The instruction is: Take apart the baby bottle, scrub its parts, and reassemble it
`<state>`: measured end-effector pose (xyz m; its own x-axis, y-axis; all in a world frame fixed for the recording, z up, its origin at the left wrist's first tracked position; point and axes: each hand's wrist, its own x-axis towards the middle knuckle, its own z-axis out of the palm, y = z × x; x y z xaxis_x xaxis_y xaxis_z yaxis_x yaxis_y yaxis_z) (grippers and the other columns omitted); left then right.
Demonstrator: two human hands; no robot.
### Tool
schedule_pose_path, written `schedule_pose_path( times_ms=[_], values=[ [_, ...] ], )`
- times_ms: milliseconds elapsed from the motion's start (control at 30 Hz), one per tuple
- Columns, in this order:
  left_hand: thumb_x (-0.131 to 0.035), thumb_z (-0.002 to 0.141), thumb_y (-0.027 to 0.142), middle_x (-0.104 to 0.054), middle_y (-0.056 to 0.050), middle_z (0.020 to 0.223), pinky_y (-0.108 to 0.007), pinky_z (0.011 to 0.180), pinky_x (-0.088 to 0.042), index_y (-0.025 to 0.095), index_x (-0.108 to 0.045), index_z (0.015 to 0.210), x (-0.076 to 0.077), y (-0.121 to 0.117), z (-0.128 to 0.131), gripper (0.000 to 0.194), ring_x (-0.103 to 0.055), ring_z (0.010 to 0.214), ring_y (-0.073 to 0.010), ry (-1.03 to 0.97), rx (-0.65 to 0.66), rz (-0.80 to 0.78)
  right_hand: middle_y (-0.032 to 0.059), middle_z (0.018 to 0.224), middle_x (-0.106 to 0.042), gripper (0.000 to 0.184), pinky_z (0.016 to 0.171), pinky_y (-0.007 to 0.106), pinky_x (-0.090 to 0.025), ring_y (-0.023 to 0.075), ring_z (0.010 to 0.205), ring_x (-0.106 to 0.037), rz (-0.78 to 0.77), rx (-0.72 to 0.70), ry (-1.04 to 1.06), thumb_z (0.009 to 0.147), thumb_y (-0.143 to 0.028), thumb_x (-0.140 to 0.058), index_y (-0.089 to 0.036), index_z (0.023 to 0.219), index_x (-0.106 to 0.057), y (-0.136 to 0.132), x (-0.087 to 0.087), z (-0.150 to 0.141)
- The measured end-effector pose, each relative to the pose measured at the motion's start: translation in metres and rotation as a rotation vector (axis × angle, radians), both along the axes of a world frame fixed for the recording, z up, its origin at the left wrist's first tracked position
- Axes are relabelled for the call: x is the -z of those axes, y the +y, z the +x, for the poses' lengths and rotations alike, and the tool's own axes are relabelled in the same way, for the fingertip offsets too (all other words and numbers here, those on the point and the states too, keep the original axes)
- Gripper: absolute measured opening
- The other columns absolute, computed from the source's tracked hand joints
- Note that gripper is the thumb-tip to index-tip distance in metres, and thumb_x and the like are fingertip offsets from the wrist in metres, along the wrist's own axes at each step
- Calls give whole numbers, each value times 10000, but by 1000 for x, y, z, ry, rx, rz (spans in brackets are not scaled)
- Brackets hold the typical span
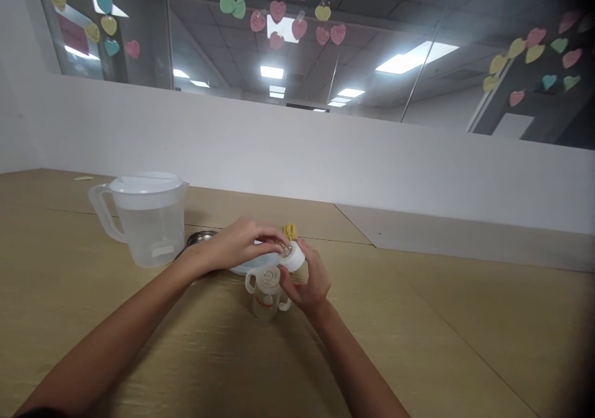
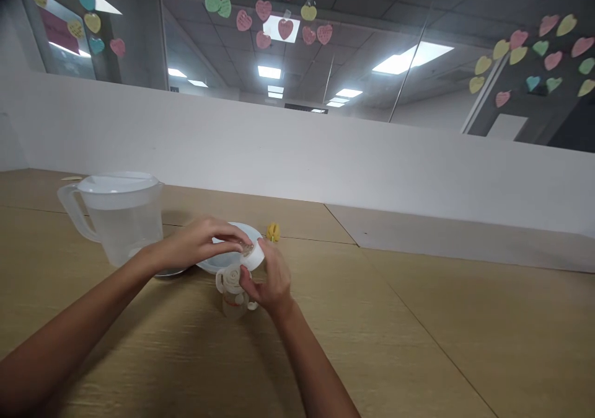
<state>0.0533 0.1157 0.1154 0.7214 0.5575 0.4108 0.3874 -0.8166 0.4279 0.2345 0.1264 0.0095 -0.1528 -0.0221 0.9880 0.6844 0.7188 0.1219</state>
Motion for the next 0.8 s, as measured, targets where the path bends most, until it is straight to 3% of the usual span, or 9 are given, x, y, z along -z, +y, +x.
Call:
schedule_pose_path(
  times_ms=[100, 400, 800],
  values=[
    [-514, 858, 303, -688, 2, 850, -202, 690, -427, 188, -662, 958, 1, 9, -4, 213, -599, 763, -127, -65, 29, -145, 145, 1034, -618, 483, 760, 378, -554, 251, 969, -612, -8, -10, 13, 801, -264, -546, -147, 1256, -431, -3, 0, -3],
    [-561, 822, 275, -686, -52, 918, -246, 746, -453, 139, -638, 918, 9, 22, -6, 184, -610, 869, -154, -246, 141, -470, 143, 1010, -622, 407, 787, 372, -548, 236, 969, -610, -75, -11, 11, 816, -253, -538, -140, 1199, -459, -11, -5, -5],
    [-661, 757, 341, -692, -75, 886, -286, 790, -488, 121, -634, 858, 17, 31, -6, 243, -632, 842, -158, -354, 185, -664, 139, 1059, -614, 444, 820, 376, -531, 245, 997, -604, -116, -39, 29, 819, -259, -539, -156, 1238, -436, -15, -4, -6]
  ],
)
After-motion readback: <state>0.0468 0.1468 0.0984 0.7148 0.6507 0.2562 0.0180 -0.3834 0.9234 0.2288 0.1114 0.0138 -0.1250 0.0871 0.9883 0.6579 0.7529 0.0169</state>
